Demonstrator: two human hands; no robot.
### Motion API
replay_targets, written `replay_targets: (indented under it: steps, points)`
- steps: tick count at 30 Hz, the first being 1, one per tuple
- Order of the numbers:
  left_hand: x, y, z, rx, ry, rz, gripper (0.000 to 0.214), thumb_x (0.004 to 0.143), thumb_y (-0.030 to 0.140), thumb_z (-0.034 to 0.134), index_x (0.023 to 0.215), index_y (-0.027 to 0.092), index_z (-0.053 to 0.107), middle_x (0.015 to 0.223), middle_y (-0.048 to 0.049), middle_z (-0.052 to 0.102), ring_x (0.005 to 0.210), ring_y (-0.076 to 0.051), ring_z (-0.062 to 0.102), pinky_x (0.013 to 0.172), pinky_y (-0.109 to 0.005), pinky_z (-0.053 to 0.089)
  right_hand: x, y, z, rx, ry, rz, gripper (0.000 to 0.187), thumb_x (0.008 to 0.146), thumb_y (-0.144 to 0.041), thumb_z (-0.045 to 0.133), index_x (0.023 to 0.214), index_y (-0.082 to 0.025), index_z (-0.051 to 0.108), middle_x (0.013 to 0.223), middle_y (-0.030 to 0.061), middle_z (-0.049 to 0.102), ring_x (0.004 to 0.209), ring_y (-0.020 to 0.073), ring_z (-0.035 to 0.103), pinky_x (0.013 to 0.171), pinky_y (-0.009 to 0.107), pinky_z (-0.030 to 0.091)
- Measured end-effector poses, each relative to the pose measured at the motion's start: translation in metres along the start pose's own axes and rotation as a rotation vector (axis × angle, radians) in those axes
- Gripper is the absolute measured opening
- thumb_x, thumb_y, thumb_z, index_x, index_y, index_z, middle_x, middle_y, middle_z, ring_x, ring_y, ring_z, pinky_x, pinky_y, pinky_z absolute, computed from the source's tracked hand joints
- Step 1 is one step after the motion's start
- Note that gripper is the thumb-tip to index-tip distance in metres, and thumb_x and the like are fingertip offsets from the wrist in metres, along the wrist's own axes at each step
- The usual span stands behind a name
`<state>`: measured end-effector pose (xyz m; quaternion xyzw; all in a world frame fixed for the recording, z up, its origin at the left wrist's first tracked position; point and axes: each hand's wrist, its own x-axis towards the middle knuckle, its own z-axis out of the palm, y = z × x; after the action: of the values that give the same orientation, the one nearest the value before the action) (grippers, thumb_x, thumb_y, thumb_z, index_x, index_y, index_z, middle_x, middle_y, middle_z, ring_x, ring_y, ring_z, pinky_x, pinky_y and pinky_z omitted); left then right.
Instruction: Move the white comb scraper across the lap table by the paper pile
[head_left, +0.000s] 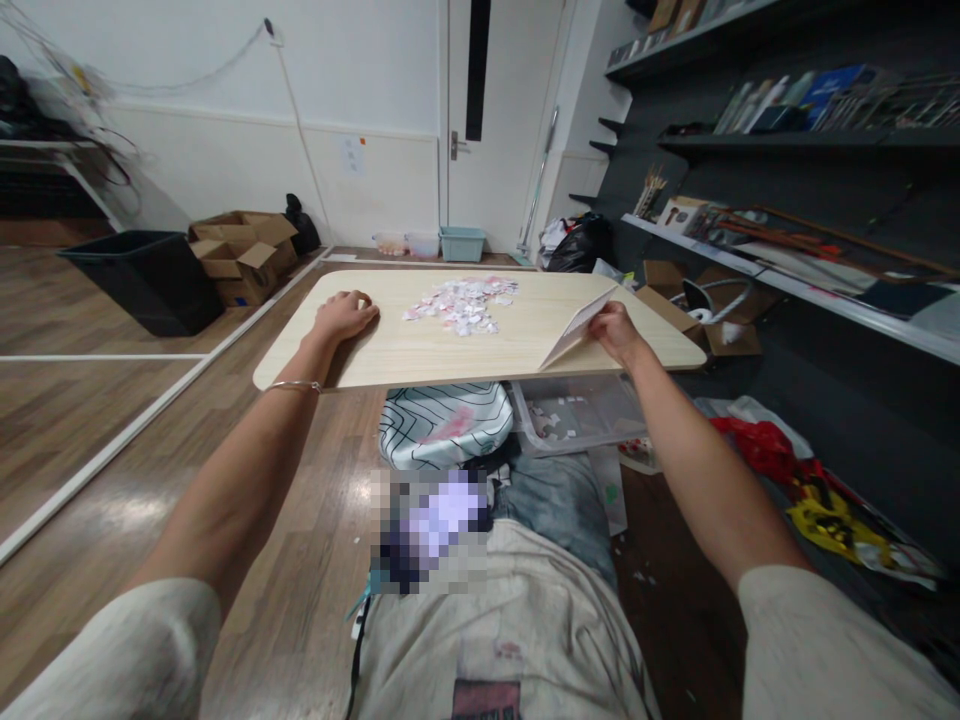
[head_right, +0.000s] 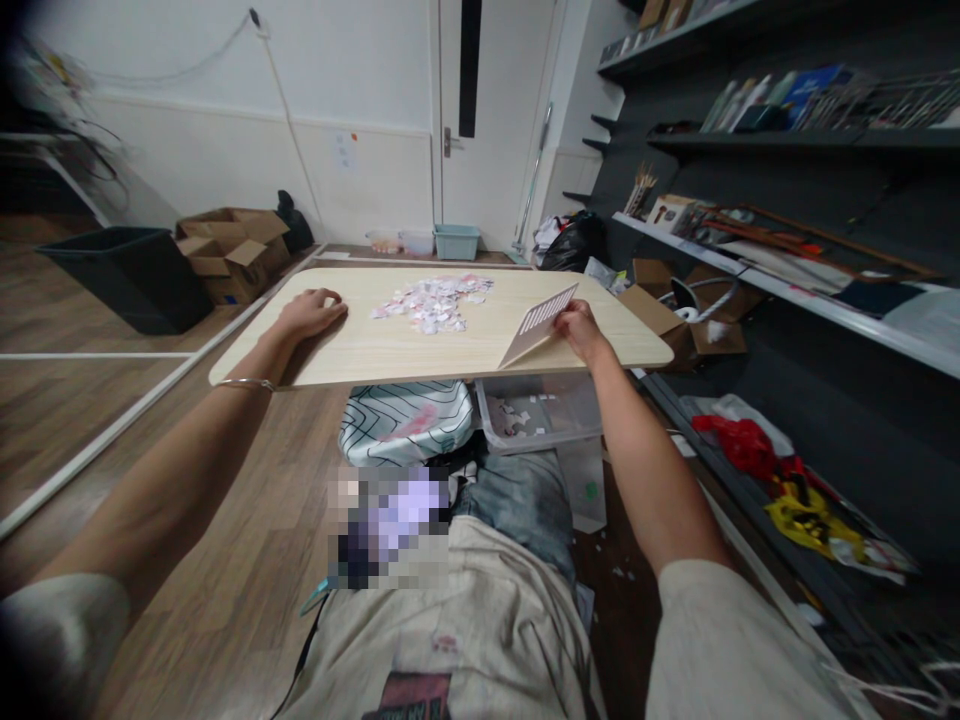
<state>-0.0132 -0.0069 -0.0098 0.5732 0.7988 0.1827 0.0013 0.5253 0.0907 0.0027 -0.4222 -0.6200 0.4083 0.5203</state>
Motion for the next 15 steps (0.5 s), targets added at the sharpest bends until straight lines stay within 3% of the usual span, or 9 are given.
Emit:
replay_targets:
  steps: [3,8,15]
  points:
    - [0.0006,0.0001,-0.0001,0.001,-0.011,0.002,0.064,0.107,0.052,0.057,0.155,0.02,0.083,0.169,-0.0257,0.073,0.157,-0.05,0.068,0.134,-0.063,0.054,0.0002,0.0005,0.0015,0.055,0.02,0.049,0.022,0.054,-0.02,0.077,0.071,-0.025,0.063,0.071,-0.0006,0.069,0.071,0.0183,0.065,0.073,0.032,0.058]
    - [-0.0015,0.001,-0.0007,-0.001,-0.014,-0.004,0.065,0.108,0.053,0.056,0.157,0.02,0.083,0.17,-0.0257,0.072,0.158,-0.048,0.068,0.134,-0.062,0.053,-0.0018,0.0006,-0.0005,0.107,-0.082,0.021,0.032,0.056,-0.025,0.094,0.083,-0.026,0.078,0.087,0.0033,0.085,0.086,0.0229,0.079,0.084,0.036,0.068]
    - [-0.0037,0.002,-0.0018,-0.012,-0.011,-0.006,0.064,0.106,0.053,0.057,0.154,0.021,0.083,0.168,-0.0259,0.073,0.156,-0.049,0.068,0.133,-0.063,0.054,-0.0034,0.003,0.0013,0.08,-0.101,0.047,0.062,0.038,-0.042,0.118,0.09,-0.024,0.089,0.101,0.0061,0.093,0.096,0.0284,0.085,0.099,0.046,0.074]
